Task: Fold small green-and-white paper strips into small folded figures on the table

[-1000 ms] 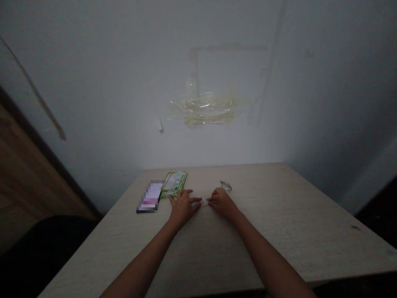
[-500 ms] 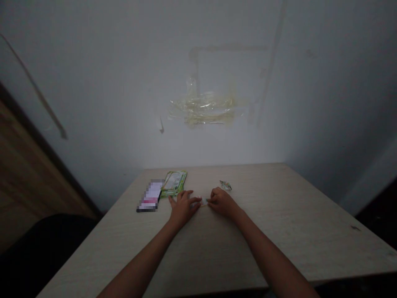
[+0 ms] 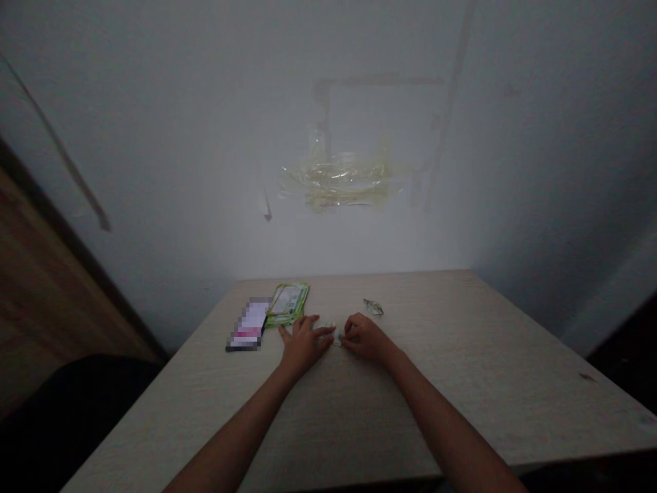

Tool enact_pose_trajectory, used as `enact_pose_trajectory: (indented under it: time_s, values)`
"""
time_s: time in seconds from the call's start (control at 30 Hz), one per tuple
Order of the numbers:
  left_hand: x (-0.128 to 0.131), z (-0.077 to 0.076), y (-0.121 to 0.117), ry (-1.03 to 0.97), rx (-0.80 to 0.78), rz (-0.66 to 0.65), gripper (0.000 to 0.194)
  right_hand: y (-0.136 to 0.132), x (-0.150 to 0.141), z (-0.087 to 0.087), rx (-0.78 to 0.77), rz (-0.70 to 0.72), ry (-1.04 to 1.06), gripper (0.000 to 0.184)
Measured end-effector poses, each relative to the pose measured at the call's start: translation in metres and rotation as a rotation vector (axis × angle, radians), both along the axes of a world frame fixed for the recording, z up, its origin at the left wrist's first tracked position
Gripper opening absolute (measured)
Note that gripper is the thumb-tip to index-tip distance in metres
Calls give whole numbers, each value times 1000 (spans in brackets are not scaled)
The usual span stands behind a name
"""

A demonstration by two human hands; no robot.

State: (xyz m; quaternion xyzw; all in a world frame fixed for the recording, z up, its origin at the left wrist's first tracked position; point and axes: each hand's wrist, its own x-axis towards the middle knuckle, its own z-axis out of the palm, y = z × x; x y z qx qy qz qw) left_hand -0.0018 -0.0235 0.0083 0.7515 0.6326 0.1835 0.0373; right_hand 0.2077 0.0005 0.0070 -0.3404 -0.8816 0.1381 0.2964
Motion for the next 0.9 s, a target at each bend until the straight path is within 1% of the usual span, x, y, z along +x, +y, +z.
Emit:
enact_pose_trajectory:
  time_s: [0.3, 0.6, 0.8, 0.9]
  values:
    - [-1, -5, 3, 13, 42, -17, 29, -1, 1, -1, -3, 5, -14, 13]
    - [-4, -5, 5, 29, 20, -31, 29, 0, -1, -6, 11, -9, 22, 12]
    - [-3, -7, 6, 37, 40, -21, 29, 10, 2, -13, -109, 16, 124, 18]
    - [-3, -7, 6, 45, 32, -13, 29, 15, 5, -15, -137, -15, 181, 22]
